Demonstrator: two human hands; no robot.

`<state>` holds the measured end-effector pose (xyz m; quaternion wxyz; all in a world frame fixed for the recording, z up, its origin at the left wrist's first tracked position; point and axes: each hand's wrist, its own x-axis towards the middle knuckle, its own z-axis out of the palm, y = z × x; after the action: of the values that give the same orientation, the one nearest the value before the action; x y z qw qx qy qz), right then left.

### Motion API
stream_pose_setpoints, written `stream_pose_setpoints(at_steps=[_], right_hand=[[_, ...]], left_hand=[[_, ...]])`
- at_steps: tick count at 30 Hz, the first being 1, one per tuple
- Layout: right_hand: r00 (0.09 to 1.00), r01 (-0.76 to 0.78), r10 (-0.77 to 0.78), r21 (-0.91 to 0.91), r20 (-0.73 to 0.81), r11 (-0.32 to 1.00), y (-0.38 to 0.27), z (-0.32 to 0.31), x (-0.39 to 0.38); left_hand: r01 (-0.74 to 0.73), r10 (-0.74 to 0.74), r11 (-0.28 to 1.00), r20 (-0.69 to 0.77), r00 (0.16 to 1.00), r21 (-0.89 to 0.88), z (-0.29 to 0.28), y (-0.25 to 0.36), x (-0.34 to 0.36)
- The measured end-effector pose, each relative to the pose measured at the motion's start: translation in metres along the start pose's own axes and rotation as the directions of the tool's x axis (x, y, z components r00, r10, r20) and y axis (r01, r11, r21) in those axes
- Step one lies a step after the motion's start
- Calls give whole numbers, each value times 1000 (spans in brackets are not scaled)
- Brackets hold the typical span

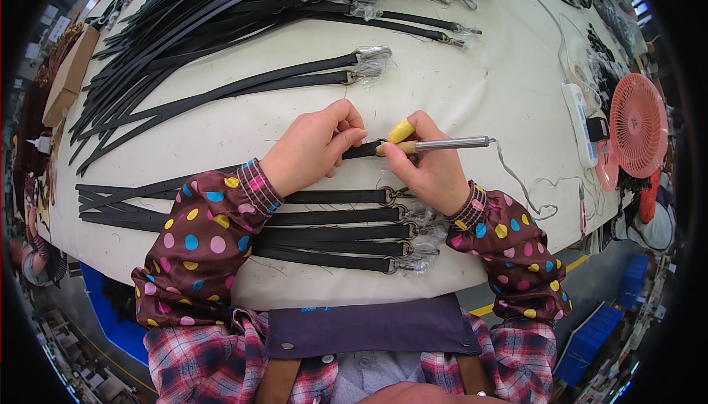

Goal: The person uses a soldering iron to apply heat to the ends of black straps, likely to seal or finish them. They handle each strap individually, applying the tool to the tip and then placing the finished strap on the table.

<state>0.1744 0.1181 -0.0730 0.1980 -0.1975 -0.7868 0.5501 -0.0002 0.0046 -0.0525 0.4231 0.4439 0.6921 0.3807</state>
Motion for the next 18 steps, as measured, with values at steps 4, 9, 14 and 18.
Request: stream_pose_setpoints(at_steps=[4, 9, 14, 18], right_hand=[[988, 135, -138, -39, -76, 990, 0, -4, 2], [936, 343, -346, -377, 62, 860, 10, -22, 5], [930, 367, -333, -366, 153, 855, 4, -18, 5], [966, 249, -214, -292, 146, 923, 5, -14, 3]], left_hand=[[-185, 200, 946, -29, 979, 268, -4, -9, -3], [-227, 252, 850, 11, 968, 474, -1, -7, -8], [-219, 248, 868, -8, 969, 445, 1, -8, -7], [-214, 242, 875, -9, 970, 434, 5, -2, -5]])
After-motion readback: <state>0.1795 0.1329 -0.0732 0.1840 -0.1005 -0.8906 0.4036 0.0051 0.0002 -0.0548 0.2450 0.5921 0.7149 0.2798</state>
